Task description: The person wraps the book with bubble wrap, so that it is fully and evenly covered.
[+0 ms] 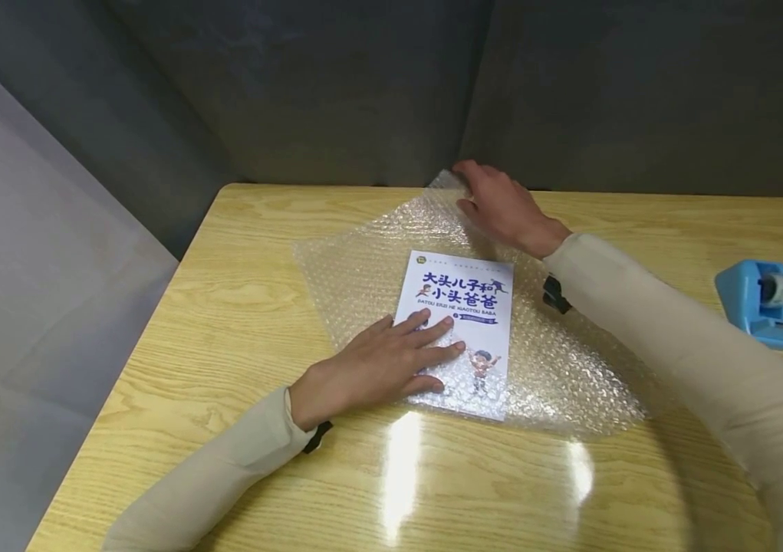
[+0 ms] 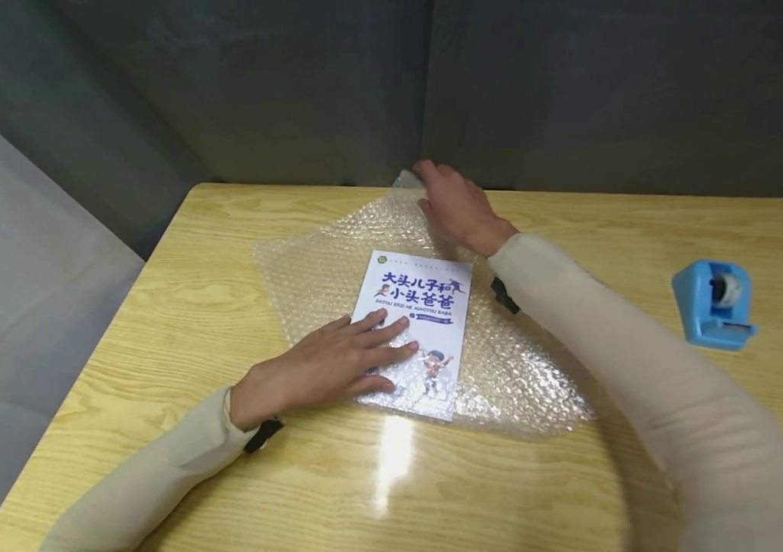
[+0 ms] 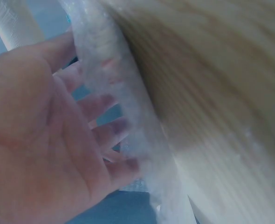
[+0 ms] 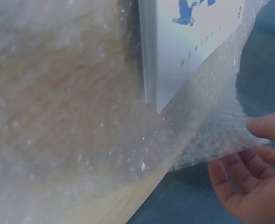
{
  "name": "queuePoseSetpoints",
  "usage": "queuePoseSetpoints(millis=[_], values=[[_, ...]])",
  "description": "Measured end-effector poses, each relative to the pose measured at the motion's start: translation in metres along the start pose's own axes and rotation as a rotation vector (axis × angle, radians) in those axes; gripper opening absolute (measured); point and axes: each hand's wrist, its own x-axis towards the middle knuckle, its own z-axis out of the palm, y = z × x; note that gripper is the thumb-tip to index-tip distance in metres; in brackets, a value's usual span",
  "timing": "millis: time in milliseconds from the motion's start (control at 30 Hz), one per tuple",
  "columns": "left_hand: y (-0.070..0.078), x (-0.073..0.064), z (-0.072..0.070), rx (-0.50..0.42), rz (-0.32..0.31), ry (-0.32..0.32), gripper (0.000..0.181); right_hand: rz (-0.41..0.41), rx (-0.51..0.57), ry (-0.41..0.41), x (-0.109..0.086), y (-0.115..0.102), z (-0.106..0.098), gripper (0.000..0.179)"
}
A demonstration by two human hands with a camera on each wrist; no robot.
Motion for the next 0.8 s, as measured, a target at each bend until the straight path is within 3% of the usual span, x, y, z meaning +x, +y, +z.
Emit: queuePoseSetpoints(millis=[400, 800], values=[[-0.001, 0.000, 0.003, 0.023, 0.008, 0.011, 0.058, -0.134, -0.006, 0.093, -0.010, -0.003, -0.001, 0.023], [-0.001, 0.001, 0.002, 0.034, 0.004, 0.002, 0.058, -0.194, 0.026, 0.063, -0.031, -0.019, -0.003, 0.020]])
